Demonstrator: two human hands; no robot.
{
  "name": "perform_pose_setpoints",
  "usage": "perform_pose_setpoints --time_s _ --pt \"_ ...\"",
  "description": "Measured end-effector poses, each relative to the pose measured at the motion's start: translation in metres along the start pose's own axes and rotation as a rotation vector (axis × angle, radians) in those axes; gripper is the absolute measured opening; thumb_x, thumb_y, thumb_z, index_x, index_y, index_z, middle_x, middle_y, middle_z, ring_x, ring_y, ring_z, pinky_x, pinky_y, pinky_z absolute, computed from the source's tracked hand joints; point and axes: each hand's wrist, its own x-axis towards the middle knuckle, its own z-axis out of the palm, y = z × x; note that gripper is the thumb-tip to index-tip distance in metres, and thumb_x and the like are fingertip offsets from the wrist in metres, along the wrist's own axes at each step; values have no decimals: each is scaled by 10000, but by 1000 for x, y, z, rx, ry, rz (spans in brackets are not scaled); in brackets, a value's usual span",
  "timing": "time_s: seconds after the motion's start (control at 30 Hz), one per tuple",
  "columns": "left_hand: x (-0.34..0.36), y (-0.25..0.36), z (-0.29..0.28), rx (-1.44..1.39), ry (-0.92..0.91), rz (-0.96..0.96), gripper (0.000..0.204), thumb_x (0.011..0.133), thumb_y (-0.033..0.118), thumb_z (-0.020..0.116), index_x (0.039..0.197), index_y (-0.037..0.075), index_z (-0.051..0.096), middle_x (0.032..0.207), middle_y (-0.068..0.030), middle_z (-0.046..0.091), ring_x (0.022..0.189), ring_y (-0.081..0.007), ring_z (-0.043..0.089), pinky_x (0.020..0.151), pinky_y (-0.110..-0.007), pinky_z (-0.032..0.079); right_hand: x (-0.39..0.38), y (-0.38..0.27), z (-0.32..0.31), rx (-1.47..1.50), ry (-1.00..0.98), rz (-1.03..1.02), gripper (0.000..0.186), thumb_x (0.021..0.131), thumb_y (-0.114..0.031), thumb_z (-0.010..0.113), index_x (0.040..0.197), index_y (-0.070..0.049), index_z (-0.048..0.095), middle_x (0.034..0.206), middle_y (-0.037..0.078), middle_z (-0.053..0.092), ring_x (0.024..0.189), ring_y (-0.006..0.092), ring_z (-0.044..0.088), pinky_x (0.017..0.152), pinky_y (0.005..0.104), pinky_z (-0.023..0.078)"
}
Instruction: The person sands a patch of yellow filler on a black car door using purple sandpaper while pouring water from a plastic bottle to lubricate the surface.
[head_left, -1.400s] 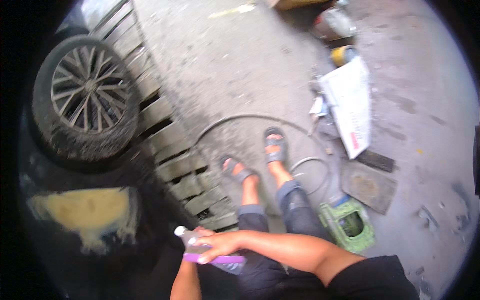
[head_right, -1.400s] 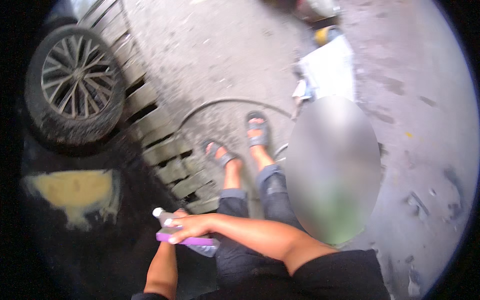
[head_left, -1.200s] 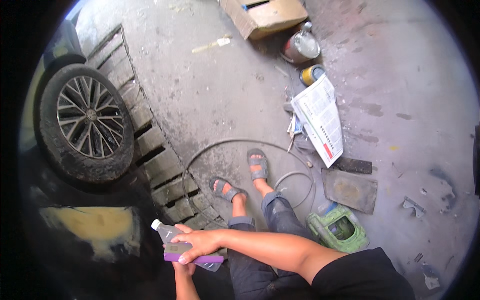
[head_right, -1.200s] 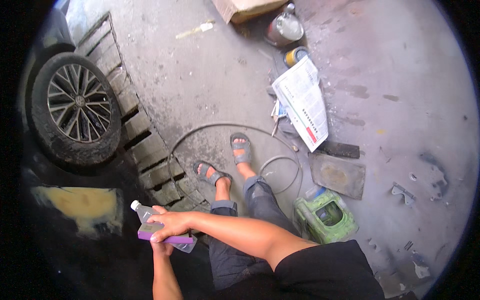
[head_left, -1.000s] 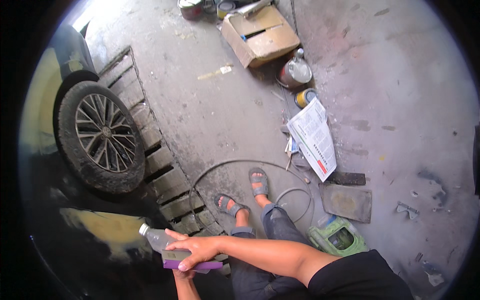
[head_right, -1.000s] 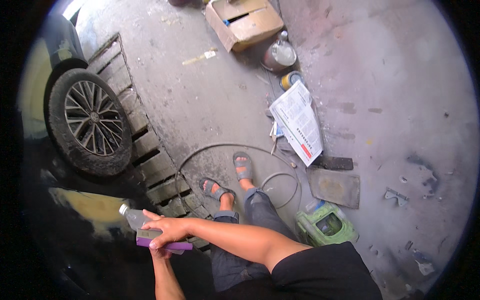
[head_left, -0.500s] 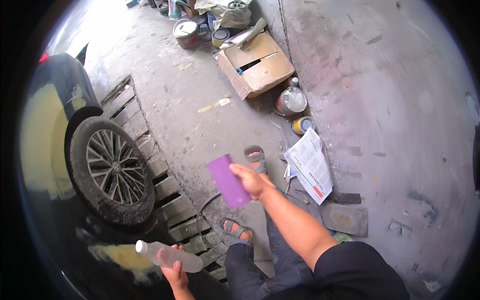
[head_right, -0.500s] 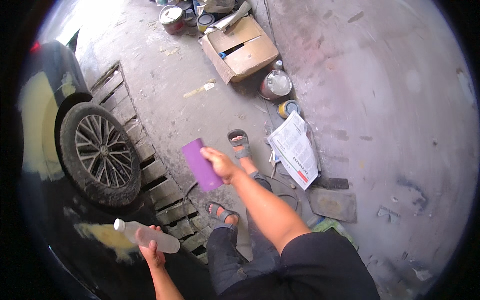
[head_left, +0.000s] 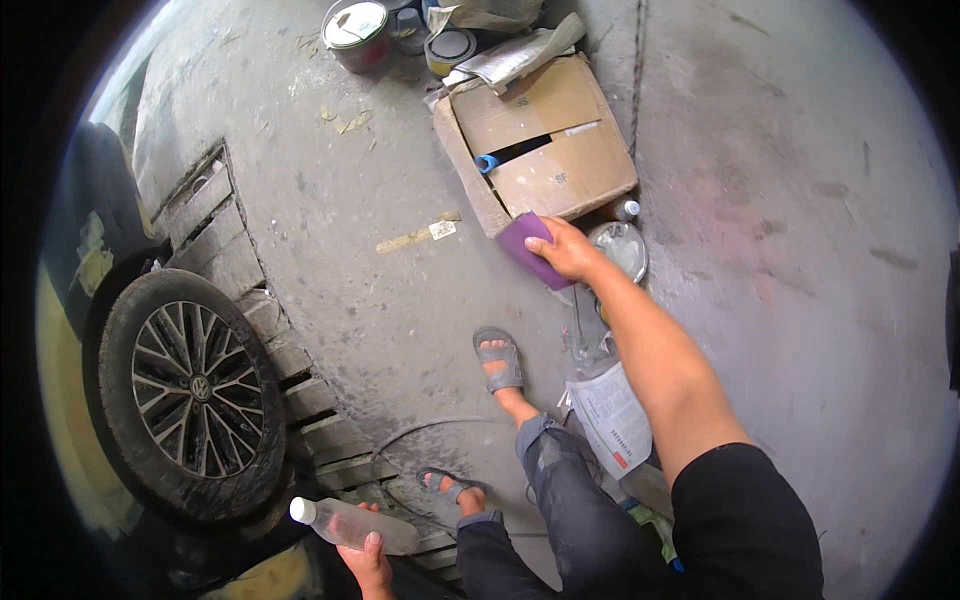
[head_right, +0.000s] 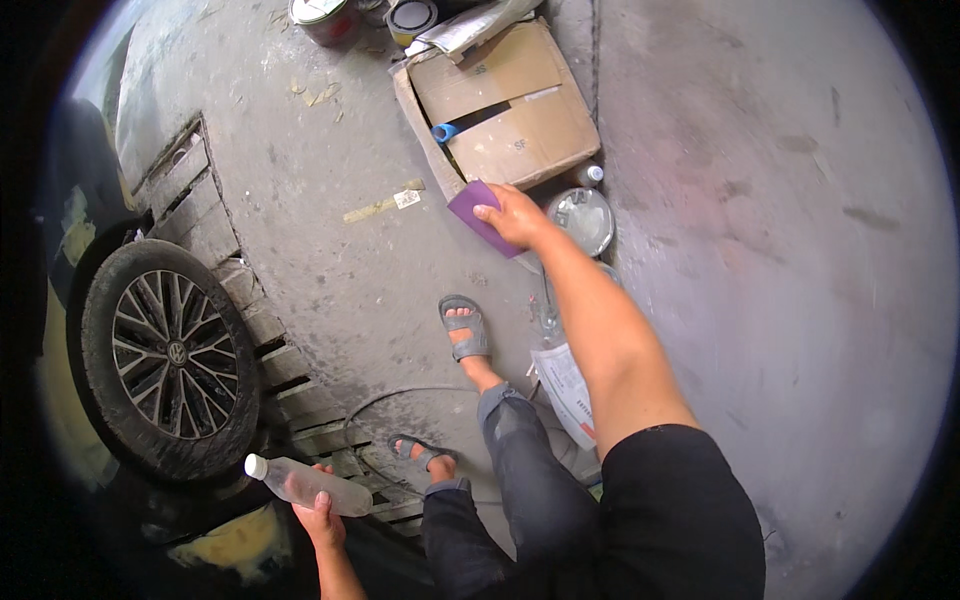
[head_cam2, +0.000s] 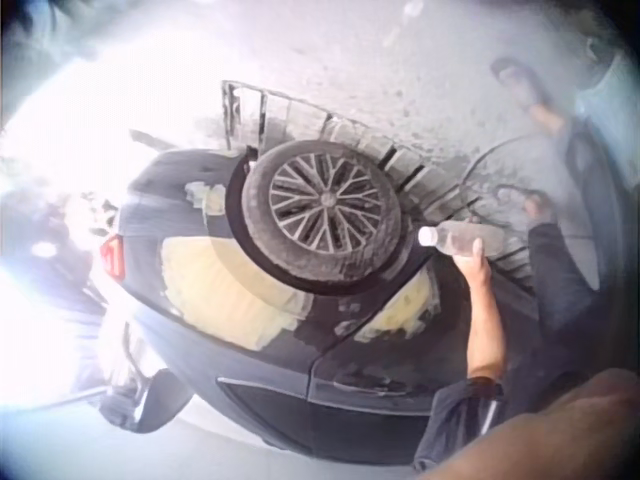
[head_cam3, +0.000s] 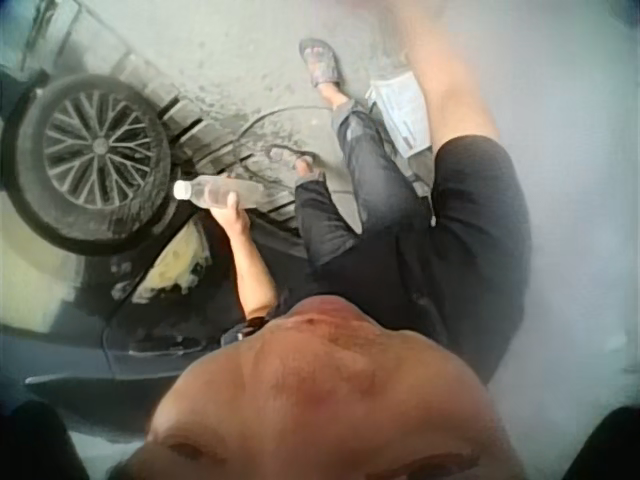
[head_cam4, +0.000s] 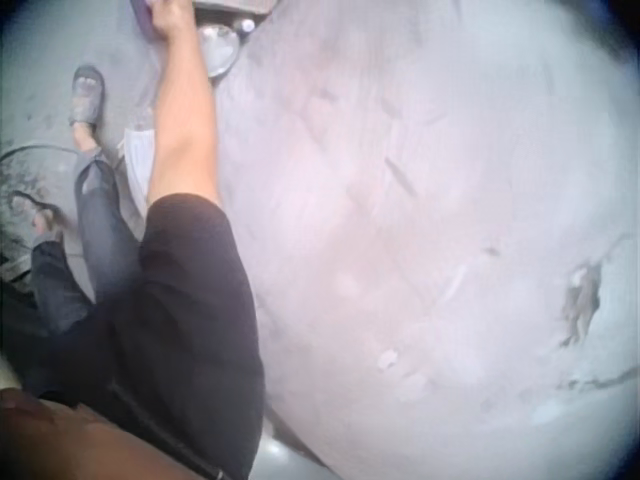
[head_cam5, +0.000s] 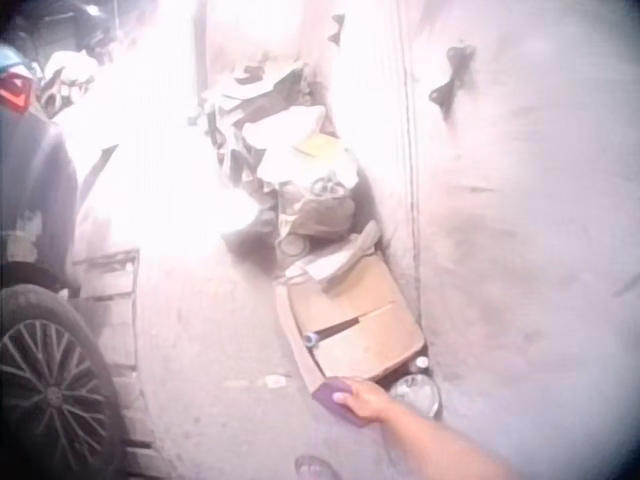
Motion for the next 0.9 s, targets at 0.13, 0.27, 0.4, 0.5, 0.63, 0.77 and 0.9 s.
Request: perform_pose_setpoints --time_s 0.13,0.27,0.4,0.5,0.63,0.77,0.9 --pt "10 -19 24 -5 37 -52 933 689 266 873 1407 21 329 1212 -208 576 1125 -343 606 1030 -487 466 68 4 -15 -269 -183 -94 466 961 -264 622 1390 -100 548 1316 189 609 1210 365 568 1049 410 431" --pt "7 -17 44 4 65 -99 905 689 281 858 1396 40 347 1211 -186 577 1117 -340 607 1009 -480 468 98 28 -12 -644 -117 -150 436 954 -277 618 1375 -168 585 1364 128 582 1237 335 533 1048 427 423" --pt "-5 -11 45 -3 116 -104 910 682 247 873 1384 19 342 1214 -205 585 1121 -339 615 1005 -475 472 88 21 -6 -785 37 -255 386 911 -248 660 1295 -212 645 1278 81 570 1227 294 506 1008 458 417" --pt "-18 0 50 -24 168 -85 910 681 236 875 1385 19 339 1217 -208 587 1120 -346 618 1011 -482 469 79 6 -12 -704 -15 -358 337 886 -179 684 1222 -191 687 1056 82 586 1084 291 559 945 431 447" --pt "-38 4 37 -72 201 -79 929 683 221 878 1396 24 316 1235 -217 580 1143 -372 613 1020 -503 467 61 -4 -17 -542 -119 -358 302 879 -158 672 1180 -146 698 1036 127 608 1001 334 593 884 430 488" --pt "-54 8 23 -57 201 -89 948 703 277 877 1414 27 302 1285 -232 571 1201 -390 590 1037 -516 453 49 4 -12 -504 -301 -317 272 862 -151 671 1120 -66 679 1004 182 638 950 358 618 854 437 507" --pt "-55 7 -7 -75 253 -70 800 725 168 863 1365 18 407 1294 -132 589 1225 -259 579 1021 -415 454 20 -40 33 -309 -217 -145 325 821 -161 724 1055 35 613 957 190 686 846 295 671 794 387 536"
